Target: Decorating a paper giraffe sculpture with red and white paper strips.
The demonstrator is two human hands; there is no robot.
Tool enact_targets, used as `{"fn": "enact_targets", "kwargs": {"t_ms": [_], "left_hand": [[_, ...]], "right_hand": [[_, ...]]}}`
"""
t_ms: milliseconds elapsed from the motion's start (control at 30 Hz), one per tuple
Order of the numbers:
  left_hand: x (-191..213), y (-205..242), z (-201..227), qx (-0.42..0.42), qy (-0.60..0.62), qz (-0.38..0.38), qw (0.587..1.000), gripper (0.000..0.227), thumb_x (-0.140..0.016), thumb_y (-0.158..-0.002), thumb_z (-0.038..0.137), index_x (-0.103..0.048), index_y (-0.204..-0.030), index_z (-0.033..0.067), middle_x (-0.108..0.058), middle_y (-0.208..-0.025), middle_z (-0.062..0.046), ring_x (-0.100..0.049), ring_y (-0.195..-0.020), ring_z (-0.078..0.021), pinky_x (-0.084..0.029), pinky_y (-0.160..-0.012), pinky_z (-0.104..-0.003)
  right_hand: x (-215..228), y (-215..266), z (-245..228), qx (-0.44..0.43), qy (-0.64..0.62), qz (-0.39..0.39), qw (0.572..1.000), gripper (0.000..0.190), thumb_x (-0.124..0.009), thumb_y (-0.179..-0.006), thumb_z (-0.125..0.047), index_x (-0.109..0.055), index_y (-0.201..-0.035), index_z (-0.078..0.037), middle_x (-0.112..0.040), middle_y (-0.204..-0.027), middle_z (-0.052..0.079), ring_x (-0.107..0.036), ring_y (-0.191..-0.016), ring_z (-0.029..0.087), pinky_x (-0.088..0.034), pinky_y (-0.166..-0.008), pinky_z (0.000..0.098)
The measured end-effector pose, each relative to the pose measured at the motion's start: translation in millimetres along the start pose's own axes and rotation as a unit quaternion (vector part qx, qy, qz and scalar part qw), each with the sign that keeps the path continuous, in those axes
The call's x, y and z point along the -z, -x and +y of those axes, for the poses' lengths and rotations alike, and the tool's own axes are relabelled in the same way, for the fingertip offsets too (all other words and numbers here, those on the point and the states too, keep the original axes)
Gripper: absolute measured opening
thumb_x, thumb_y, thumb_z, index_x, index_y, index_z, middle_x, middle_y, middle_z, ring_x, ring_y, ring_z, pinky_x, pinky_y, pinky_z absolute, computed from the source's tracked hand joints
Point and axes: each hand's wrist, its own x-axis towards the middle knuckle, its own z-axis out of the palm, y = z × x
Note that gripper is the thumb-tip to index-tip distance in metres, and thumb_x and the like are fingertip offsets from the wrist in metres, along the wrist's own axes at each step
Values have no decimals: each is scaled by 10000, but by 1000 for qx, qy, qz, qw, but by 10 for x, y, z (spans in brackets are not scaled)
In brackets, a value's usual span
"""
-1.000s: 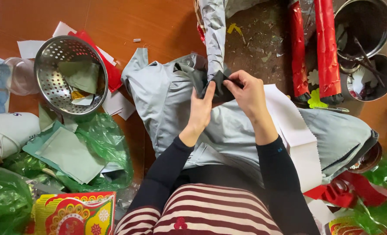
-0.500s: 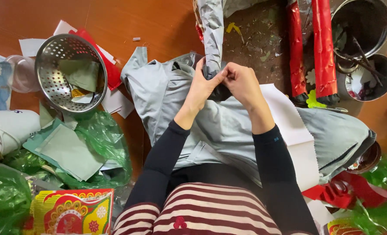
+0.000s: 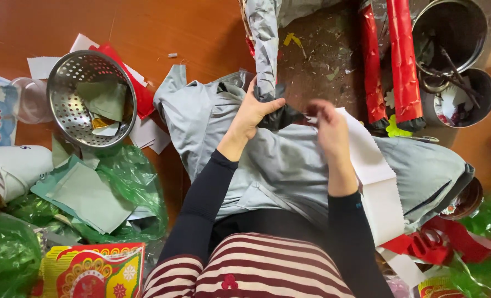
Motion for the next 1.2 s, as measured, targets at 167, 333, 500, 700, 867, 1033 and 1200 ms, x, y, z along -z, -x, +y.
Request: {"fn": "enact_targets", "kwargs": {"t_ms": [167,333,500,700,867,1033,1200], "left_hand": [[-4,-4,-64,-16,36,12,999,947,-900,-733,26,-379,-1524,48,-605,-1287,-59,-602,-1158,-173,-509,-1005,-317],[36,-51,-123,-20,16,20,999,915,-893,-753,47,-402,-1525,32,-640,-1201,-60,-620,-1059,-172,-544,-924,-331],[64,-141,-203,-14,-12,17,1000,925,-861,-778,112,-357,-1552,59,-667,-1142,-69,-643,-983,-170,-565,-857,-331],[70,-213,-208,19,-14,4,1000,991,-867,-753,133,-281,-1551,101,-664,-1113,-100,-652,-947,-199,-572,-815,-349],[76,-225,-238,-1,9,-2,1000,1016,-912,-713,138,-343,-1550,53,-644,-1175,-97,-652,-1009,-167,-583,-836,-325],[-7,-165,-180,19,-5,23,1000,1133,-914,-675,181,-248,-1582,51,-658,-1191,-130,-658,-985,-204,-584,-803,-366],[115,-315,-365,-32,-31,9,999,1202,-978,-729,219,-183,-1612,36,-643,-1282,-138,-645,-1100,-188,-566,-905,-322]], "right_hand": [[-255,246,54,-158,-98,-71,980,225,-617,-959,-17,-631,-1184,-20,-686,-1013,87,-698,-840,150,-634,-760,320],[-514,19,-17,-148,-169,-10,974,236,-746,-939,-29,-547,-1065,-48,-592,-742,37,-560,-548,126,-448,-438,281],[-450,-311,84,-179,-131,-29,975,157,-718,-971,-104,-617,-1051,-16,-618,-697,32,-562,-514,127,-450,-438,272],[-357,-530,-21,-191,-51,-66,978,154,-676,-979,-124,-666,-1044,15,-646,-751,54,-618,-549,136,-549,-496,308],[-288,-480,-345,-258,-71,-148,952,251,-634,-922,-63,-642,-1169,-19,-737,-969,36,-740,-781,114,-638,-704,292],[-317,-549,-275,-147,42,-161,975,287,-623,-931,-7,-601,-1217,-4,-716,-916,83,-672,-704,156,-562,-592,289],[-340,-685,-169,-81,80,-149,982,196,-669,-917,25,-581,-1091,0,-678,-864,66,-661,-706,116,-573,-587,281]]}}
